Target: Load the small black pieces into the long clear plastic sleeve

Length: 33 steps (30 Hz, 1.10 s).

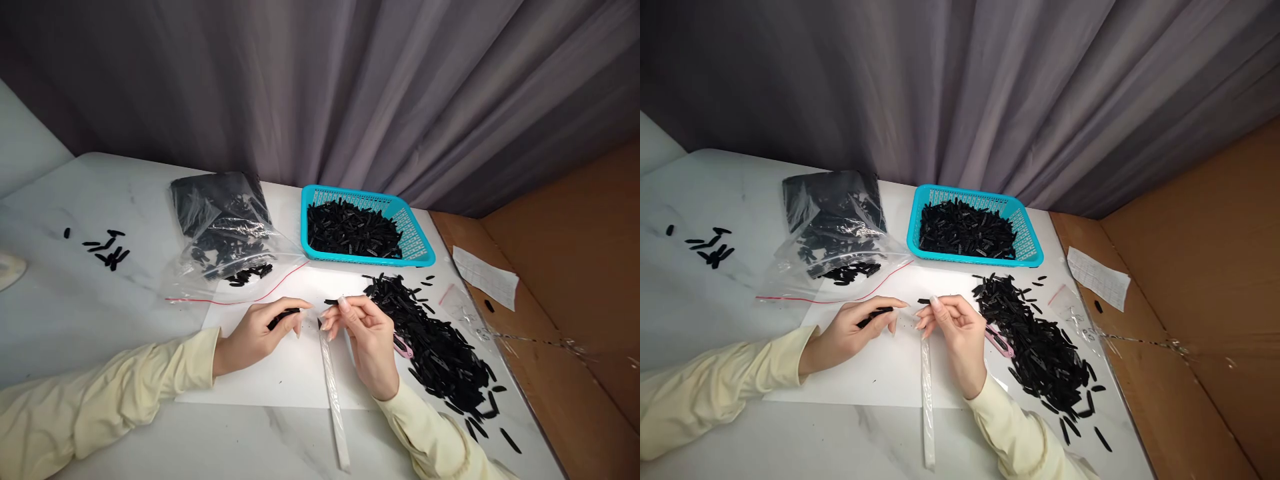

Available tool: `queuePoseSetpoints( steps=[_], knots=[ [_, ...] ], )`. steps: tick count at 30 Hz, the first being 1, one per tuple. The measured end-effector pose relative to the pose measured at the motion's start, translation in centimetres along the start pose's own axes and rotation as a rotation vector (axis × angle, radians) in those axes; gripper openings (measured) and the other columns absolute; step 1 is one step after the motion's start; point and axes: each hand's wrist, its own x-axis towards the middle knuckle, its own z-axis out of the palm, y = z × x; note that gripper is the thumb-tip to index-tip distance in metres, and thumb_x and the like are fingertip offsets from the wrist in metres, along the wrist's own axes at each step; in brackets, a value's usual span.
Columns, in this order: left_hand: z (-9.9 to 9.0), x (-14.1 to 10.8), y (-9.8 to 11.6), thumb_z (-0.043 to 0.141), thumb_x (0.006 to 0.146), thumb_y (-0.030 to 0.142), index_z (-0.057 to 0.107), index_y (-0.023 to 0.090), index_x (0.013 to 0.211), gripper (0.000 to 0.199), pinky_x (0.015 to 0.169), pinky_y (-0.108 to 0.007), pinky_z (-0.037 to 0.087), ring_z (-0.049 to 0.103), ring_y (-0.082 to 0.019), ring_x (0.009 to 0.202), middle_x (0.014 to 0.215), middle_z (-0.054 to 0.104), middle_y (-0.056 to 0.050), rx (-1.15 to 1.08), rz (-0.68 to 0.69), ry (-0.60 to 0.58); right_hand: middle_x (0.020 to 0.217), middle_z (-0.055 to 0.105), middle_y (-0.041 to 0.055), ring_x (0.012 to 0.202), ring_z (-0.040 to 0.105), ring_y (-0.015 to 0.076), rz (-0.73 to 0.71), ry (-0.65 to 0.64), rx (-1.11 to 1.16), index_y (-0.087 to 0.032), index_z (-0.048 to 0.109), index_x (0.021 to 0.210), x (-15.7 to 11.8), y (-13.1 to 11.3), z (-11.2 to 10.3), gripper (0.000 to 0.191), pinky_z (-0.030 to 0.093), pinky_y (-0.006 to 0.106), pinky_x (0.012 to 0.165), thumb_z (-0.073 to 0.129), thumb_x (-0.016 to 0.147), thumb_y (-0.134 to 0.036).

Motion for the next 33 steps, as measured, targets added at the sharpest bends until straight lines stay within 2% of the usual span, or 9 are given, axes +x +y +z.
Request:
queuePoseSetpoints(
  steps=[5,9,13,16,19,23,25,30,33],
  knots=[
    [0.0,0.0,0.1,0.044,0.090,0.021,0.059,0.014,0.110,0.026,0.060,-0.020,0.049,0.060,-0.011,0.062,0.070,0.067,-0.001,0.017,-0.033,-0.025,0.067,0.069,0.0040,0.049,0.059,0.0121,-0.062,0.032,-0.058,-0.015,0.061,0.074,0.9,-0.9,0.0,0.015,0.046,0.025,0.046,0.061,0.083,-0.027],
    [-0.2,0.2,0.7,0.044,0.089,0.019,0.058,0.013,0.113,0.029,0.068,-0.021,0.051,0.062,-0.012,0.067,0.071,0.069,-0.002,0.008,-0.047,-0.040,0.068,0.068,0.0035,0.052,0.059,0.0133,-0.249,0.099,-0.229,-0.017,0.060,0.075,5.3,-3.2,-0.8,0.016,0.047,0.027,0.048,0.062,0.082,-0.031],
    [-0.3,0.3,0.9,0.044,0.089,0.019,0.057,0.012,0.117,0.032,0.069,-0.022,0.051,0.061,-0.012,0.068,0.070,0.069,-0.002,0.005,-0.047,-0.048,0.092,0.068,0.0069,0.081,0.063,0.0208,-0.359,0.120,-0.640,-0.020,0.056,0.097,8.4,-5.0,-1.6,0.028,0.049,0.032,0.064,0.067,0.076,-0.035],
    [-0.2,0.3,0.7,0.042,0.089,0.018,0.055,0.010,0.120,0.035,0.067,-0.021,0.050,0.060,-0.011,0.064,0.069,0.068,-0.002,-0.005,-0.025,-0.052,0.090,0.066,0.0070,0.084,0.060,0.0221,-0.446,0.013,-0.979,-0.020,0.060,0.088,6.5,-4.8,-1.0,0.016,0.045,0.034,0.071,0.060,0.082,-0.034],
    [-0.1,0.1,0.4,0.040,0.089,0.017,0.049,0.007,0.127,0.040,0.065,-0.020,0.049,0.057,-0.010,0.061,0.069,0.067,-0.002,-0.009,0.003,-0.067,0.073,0.064,0.0042,0.067,0.058,0.0183,-0.338,-0.238,-1.018,-0.020,0.061,0.077,2.9,-3.5,0.2,0.018,0.044,0.030,0.061,0.052,0.088,-0.032],
    [0.0,-0.1,0.0,0.037,0.088,0.015,0.036,0.009,0.137,0.050,0.060,-0.020,0.048,0.054,-0.010,0.060,0.079,0.066,-0.004,0.040,0.004,-0.100,0.093,0.067,0.0070,0.082,0.061,0.0213,-0.241,-0.411,-0.896,-0.022,0.061,0.104,0.6,-1.9,1.7,0.019,0.047,0.031,0.069,0.052,0.089,-0.029],
    [0.0,-0.2,0.0,0.035,0.087,0.014,0.028,0.011,0.142,0.055,0.061,-0.020,0.048,0.054,-0.010,0.061,0.079,0.064,-0.004,0.043,-0.002,-0.137,0.092,0.068,0.0069,0.084,0.061,0.0218,-0.238,-0.445,-0.872,-0.022,0.063,0.103,0.8,-1.5,2.2,0.019,0.046,0.032,0.070,0.051,0.089,-0.024],
    [0.3,0.0,-0.1,0.038,0.086,0.014,-0.003,0.013,0.146,0.072,0.060,-0.020,0.046,0.053,-0.010,0.058,0.068,0.059,0.002,-0.037,-0.125,-0.218,0.065,0.066,0.0023,0.062,0.058,0.0179,-0.278,-0.501,-0.970,-0.023,0.068,0.076,2.1,-1.5,2.7,0.025,0.042,0.029,0.060,0.048,0.086,-0.011],
    [0.3,0.3,-0.1,0.039,0.088,0.019,-0.008,0.012,0.145,0.074,0.057,-0.020,0.044,0.051,-0.011,0.058,0.067,0.057,0.003,-0.085,-0.166,-0.196,0.073,0.069,0.0044,0.066,0.060,0.0190,-0.257,-0.388,-0.925,-0.023,0.069,0.080,2.5,-1.9,2.2,0.019,0.043,0.031,0.063,0.052,0.083,-0.014]
  ],
)
